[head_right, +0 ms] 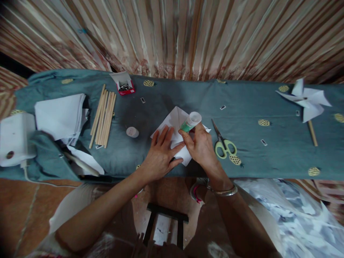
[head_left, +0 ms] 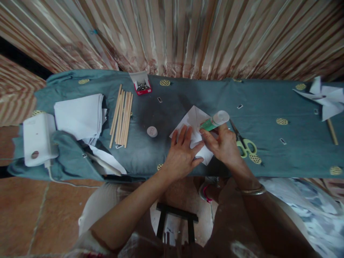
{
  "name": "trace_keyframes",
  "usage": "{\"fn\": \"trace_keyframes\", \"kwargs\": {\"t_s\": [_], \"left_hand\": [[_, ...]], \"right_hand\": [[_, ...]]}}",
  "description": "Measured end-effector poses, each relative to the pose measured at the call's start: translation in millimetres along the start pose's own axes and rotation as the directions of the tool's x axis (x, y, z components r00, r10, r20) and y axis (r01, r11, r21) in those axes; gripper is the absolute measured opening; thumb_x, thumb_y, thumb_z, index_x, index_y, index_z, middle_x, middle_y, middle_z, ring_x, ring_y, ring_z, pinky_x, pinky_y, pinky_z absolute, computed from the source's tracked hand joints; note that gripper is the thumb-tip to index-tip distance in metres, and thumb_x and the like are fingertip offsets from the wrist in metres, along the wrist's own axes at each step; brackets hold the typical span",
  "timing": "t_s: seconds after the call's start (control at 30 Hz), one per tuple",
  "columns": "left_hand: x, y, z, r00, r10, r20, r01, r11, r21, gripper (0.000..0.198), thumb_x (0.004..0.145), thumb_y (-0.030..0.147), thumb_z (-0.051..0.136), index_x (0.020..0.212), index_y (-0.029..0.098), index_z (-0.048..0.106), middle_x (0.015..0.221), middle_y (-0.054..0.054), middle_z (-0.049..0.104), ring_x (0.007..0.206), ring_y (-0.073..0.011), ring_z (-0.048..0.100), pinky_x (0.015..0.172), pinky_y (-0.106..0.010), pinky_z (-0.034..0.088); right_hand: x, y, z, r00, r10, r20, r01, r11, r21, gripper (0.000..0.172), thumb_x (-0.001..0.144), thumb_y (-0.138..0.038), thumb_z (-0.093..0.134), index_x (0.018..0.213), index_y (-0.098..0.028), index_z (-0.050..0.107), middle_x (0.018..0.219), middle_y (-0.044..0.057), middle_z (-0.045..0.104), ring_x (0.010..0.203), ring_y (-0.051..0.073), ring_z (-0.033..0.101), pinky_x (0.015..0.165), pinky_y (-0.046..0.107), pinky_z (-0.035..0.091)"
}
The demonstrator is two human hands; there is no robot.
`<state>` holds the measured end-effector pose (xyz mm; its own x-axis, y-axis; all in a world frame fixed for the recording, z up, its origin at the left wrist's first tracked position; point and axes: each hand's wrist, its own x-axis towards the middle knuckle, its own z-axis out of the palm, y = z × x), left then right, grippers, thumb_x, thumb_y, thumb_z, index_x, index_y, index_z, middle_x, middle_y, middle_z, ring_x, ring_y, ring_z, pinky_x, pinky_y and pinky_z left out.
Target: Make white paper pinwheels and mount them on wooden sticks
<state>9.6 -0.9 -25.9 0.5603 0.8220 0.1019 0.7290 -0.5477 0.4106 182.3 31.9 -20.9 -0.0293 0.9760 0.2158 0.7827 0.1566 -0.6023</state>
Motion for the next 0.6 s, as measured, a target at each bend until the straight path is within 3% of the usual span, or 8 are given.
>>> {"fn": "trace_keyframes", "kwargs": {"t_s": [0.6], "left_hand": [[-0.8, -0.1, 0.1, 1.0, -0.003, -0.003, 0.003, 1.0, 0.002, 0.058, 0.083, 0.045, 0.067, 0.136, 0.027, 0.052, 0.157, -0.015, 0.028, 0.146, -0.0405, 0.018, 0.112, -0.066, 0.023]], "right_hand": [[-2.2, 1.1, -5.5, 0.999, -0.044, 0.012, 0.044, 0.998, -0.052, 0.04, 0.089, -0.054, 0.05, 0.101, -0.017, 0.059, 0.083, 0.012, 0.072, 0.079, 0.028, 0.068, 0.069, 0.041, 0.052]]}}
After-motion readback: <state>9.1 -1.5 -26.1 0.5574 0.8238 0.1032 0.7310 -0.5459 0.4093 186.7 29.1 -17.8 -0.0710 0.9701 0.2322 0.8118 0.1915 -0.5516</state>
